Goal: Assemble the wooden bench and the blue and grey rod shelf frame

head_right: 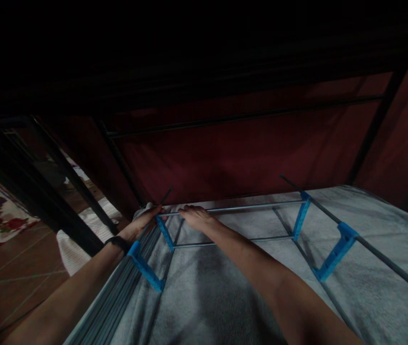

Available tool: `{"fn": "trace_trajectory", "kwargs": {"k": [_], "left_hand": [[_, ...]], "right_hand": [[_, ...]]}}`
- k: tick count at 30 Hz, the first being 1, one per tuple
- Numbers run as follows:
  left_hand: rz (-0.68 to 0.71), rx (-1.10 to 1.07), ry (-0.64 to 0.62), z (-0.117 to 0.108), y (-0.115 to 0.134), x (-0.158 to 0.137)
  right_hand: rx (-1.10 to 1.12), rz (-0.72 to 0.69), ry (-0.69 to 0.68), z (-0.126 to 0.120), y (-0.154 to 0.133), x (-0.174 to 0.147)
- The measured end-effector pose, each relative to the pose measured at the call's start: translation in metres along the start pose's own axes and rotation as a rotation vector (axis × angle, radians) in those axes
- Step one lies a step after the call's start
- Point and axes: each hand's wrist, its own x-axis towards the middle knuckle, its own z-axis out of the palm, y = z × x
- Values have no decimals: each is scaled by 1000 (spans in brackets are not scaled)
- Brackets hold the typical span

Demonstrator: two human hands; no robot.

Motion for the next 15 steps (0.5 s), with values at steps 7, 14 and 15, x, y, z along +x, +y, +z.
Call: {"fn": "trace_trajectory", "kwargs": {"k": [7, 14, 15], "left_hand": [[-35, -38, -5, -3, -7, 11], [-2, 75, 23, -4, -8, 16], [5, 102, 26, -3, -8, 15]], "right_hand": [[24, 30, -17, -5, -2, -2], [9, 18, -33, -5, -2, -2], [10, 17, -34, -5, -1, -2]]}}
